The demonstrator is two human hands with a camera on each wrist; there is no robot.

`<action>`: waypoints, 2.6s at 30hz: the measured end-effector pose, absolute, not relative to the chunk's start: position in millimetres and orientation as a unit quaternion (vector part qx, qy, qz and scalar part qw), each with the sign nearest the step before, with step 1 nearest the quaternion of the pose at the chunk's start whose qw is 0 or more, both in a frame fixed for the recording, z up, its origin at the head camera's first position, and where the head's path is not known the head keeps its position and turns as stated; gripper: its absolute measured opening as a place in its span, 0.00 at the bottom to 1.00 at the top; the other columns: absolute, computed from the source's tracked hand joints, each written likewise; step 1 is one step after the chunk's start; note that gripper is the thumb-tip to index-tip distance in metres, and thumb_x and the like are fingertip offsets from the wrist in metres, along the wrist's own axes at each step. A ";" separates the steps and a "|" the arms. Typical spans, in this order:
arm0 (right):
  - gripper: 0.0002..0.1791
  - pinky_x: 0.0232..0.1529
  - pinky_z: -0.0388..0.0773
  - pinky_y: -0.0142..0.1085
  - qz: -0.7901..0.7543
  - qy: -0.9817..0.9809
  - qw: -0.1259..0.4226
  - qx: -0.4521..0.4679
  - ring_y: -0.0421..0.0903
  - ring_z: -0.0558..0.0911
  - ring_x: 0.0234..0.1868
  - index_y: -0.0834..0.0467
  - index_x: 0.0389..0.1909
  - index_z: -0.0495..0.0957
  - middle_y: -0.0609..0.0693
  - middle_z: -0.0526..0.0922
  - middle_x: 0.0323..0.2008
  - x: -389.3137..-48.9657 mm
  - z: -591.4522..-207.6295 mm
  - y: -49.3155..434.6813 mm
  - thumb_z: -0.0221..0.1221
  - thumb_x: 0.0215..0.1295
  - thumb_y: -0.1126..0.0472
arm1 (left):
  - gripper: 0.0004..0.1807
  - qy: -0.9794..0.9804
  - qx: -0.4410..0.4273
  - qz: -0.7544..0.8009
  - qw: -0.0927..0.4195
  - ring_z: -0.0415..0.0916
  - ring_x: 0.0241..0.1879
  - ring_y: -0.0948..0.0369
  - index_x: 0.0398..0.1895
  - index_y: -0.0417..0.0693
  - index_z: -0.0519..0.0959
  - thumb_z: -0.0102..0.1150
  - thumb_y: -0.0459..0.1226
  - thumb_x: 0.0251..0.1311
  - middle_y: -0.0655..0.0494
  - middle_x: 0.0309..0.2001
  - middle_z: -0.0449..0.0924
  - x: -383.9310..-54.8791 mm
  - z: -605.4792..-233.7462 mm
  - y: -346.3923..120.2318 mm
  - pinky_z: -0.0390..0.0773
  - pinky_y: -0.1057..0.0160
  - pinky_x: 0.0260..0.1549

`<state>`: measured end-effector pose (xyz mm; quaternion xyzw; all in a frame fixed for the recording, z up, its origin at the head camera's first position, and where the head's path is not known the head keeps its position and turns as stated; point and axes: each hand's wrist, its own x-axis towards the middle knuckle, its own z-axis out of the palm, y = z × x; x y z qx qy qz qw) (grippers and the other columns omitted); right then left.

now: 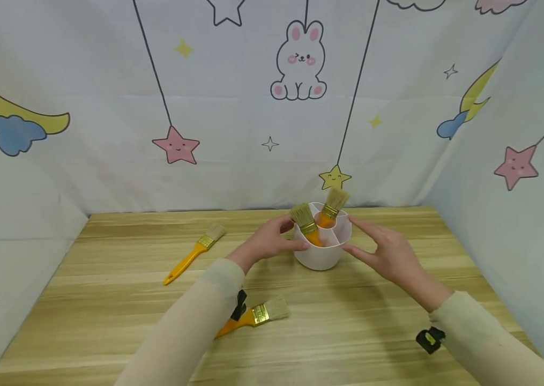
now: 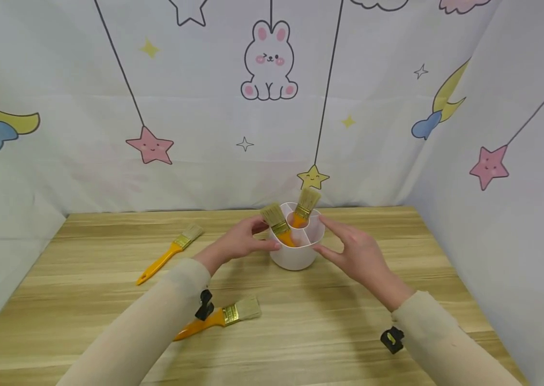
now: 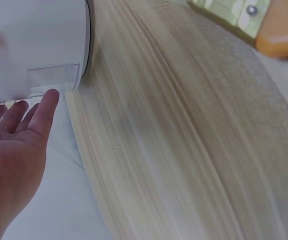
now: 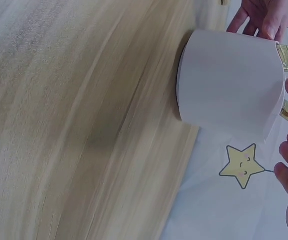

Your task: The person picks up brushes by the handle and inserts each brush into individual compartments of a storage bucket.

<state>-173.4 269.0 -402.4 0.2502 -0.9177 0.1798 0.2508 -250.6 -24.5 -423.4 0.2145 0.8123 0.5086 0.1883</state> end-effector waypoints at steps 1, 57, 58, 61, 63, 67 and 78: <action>0.39 0.46 0.89 0.59 0.184 -0.922 0.240 0.243 0.64 0.89 0.51 0.61 0.69 0.80 0.63 0.88 0.56 -173.7 -401.8 269.2 0.81 0.55 0.57 | 0.43 0.813 0.215 0.508 0.187 0.63 0.79 0.47 0.81 0.51 0.68 0.77 0.46 0.64 0.48 0.79 0.67 -250.3 -423.2 -25.0 0.66 0.49 0.78; 0.58 0.73 0.72 0.57 0.391 -0.905 -0.002 0.165 0.67 0.70 0.76 0.62 0.86 0.52 0.67 0.61 0.81 -204.0 -415.9 260.3 0.77 0.64 0.50 | 0.50 0.848 0.227 0.458 0.142 0.57 0.82 0.53 0.87 0.58 0.56 0.75 0.46 0.67 0.59 0.84 0.56 -206.7 -426.8 -79.2 0.72 0.47 0.74; 0.58 0.73 0.72 0.57 0.394 -0.905 -0.002 0.163 0.67 0.70 0.76 0.62 0.86 0.52 0.67 0.61 0.81 -203.0 -416.1 259.6 0.77 0.64 0.50 | 0.50 0.853 0.227 0.449 0.140 0.58 0.82 0.53 0.87 0.58 0.56 0.75 0.47 0.67 0.59 0.84 0.57 -205.8 -427.7 -80.6 0.72 0.46 0.74; 0.59 0.73 0.72 0.57 0.396 -0.905 -0.002 0.153 0.67 0.68 0.77 0.62 0.86 0.52 0.66 0.60 0.81 -200.0 -416.6 257.7 0.77 0.65 0.49 | 0.50 0.872 0.230 0.414 0.126 0.62 0.80 0.51 0.87 0.60 0.57 0.75 0.48 0.67 0.58 0.83 0.60 -202.5 -429.4 -85.1 0.71 0.44 0.74; 0.59 0.73 0.73 0.57 0.396 -0.906 0.001 0.149 0.66 0.68 0.78 0.62 0.86 0.51 0.66 0.60 0.82 -198.6 -417.6 257.0 0.77 0.64 0.48 | 0.50 0.882 0.235 0.391 0.119 0.64 0.79 0.50 0.87 0.60 0.58 0.76 0.49 0.66 0.57 0.82 0.62 -200.3 -429.4 -88.0 0.70 0.43 0.75; 0.59 0.72 0.73 0.58 0.394 -0.907 0.016 0.150 0.66 0.67 0.78 0.62 0.86 0.52 0.65 0.61 0.81 -196.7 -420.2 256.1 0.77 0.64 0.48 | 0.50 0.895 0.249 0.352 0.115 0.64 0.79 0.51 0.86 0.60 0.59 0.76 0.50 0.65 0.56 0.81 0.64 -196.8 -428.4 -94.0 0.67 0.44 0.77; 0.56 0.69 0.76 0.55 0.394 -0.905 0.055 0.153 0.66 0.69 0.77 0.67 0.84 0.53 0.68 0.63 0.79 -187.9 -424.9 253.6 0.76 0.66 0.53 | 0.50 0.908 0.314 0.261 0.092 0.61 0.80 0.51 0.85 0.52 0.62 0.77 0.52 0.64 0.55 0.83 0.60 -184.5 -422.6 -108.3 0.63 0.46 0.79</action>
